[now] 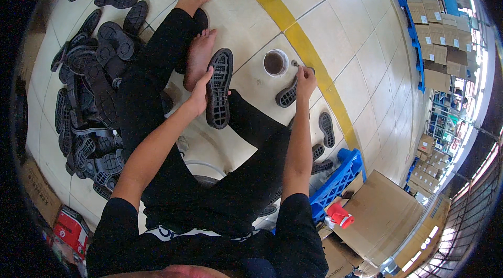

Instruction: The recorder is applying a liquid adhesive to the bottom of rubber shoe soles using a small brush.

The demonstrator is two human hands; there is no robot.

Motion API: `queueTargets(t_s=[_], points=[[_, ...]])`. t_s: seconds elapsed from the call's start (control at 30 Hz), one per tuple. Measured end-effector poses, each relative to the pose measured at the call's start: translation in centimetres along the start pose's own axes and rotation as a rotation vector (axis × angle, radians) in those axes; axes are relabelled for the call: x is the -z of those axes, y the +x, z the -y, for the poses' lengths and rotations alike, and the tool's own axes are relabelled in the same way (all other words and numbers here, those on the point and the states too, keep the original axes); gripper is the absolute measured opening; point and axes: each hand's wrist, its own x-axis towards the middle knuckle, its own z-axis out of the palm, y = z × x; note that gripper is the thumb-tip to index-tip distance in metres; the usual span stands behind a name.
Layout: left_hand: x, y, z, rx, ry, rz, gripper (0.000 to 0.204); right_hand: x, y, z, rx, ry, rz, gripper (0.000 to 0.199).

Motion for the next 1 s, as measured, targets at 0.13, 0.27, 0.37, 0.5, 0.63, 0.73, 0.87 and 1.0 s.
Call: queueTargets(t_s=[0.13,0.27,0.37,0.5,0.63,0.73,0.87,1.0], points=[[0.4,0.2,0.2,-0.015,0.013,0.034,0.060,-1.8,-0.7,1.9,0.290,0.118,-0.164,0.017],[0.9,0.1,-0.3,0.010,0.050,0.097,0.067,-2.4,-3.2,3.3,-0.101,0.252,-0.107,0.016],[0.2,-1.0,-0.2,-0.038,0.006,0.150,0.067,-0.8,-7.4,6.1,-0.300,1.023,0.013,0.015],[-2.0,-5.2,0.5,-0.029,0.144,0.254,0.066,3.3,-15.3,11.6,-0.749,1.628,0.251,0.014],[-4.8,-12.2,1.8,-0.104,0.217,0.368,0.068,8.0,-21.8,16.7,-0.623,1.595,0.405,0.016],[-6.0,-17.2,3.1,-0.129,0.285,0.428,0.066,10.6,-25.0,19.5,-0.506,1.609,0.396,0.017],[-7.5,-21.5,4.9,-0.187,0.356,0.499,0.065,12.7,-27.6,22.3,-0.301,1.555,0.334,0.018],[-8.4,-23.9,5.8,-0.230,0.364,0.538,0.065,13.9,-28.7,23.7,-0.207,1.492,0.243,0.023]])
